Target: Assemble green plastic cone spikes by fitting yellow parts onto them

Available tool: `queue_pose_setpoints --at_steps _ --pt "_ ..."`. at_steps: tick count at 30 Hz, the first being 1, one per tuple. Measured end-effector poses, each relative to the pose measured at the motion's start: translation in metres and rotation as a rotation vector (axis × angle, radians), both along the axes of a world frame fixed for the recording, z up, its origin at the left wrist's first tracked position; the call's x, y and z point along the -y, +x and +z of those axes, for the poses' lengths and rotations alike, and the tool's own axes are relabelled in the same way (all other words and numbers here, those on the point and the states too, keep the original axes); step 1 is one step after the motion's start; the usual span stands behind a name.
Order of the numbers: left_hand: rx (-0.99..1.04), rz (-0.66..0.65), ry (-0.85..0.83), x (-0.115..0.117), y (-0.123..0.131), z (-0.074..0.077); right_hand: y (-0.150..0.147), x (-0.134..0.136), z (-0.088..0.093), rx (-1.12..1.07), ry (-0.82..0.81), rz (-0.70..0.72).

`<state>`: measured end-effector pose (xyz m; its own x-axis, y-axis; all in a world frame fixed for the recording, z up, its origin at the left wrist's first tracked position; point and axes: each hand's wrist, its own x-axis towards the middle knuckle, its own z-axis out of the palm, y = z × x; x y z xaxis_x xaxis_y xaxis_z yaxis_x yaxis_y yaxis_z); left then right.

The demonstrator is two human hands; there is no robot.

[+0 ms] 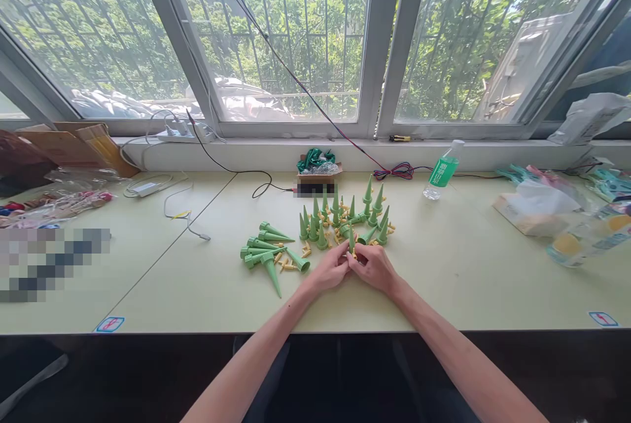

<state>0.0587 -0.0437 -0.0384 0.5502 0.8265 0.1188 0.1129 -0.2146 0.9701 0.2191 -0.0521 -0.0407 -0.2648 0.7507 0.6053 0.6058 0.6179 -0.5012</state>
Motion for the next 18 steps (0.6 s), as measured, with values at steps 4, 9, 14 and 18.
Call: queue_pose_setpoints --at_steps 4,9,14,18 --pt "-0.020 0.003 0.019 0.0006 -0.0003 0.0009 0.0004 0.0002 0.0007 -0.006 -0.017 0.012" --pt "-0.019 0.012 0.038 -0.0006 0.0001 -0.0010 0.0016 -0.0004 0.0011 0.005 -0.027 0.023" --pt "-0.027 0.034 0.057 -0.0009 0.0013 -0.0015 0.0021 -0.0005 0.0022 0.018 -0.033 0.029" --pt "-0.051 0.087 0.104 0.0016 0.0022 0.0032 0.0020 -0.0004 0.0025 0.013 -0.025 0.025"
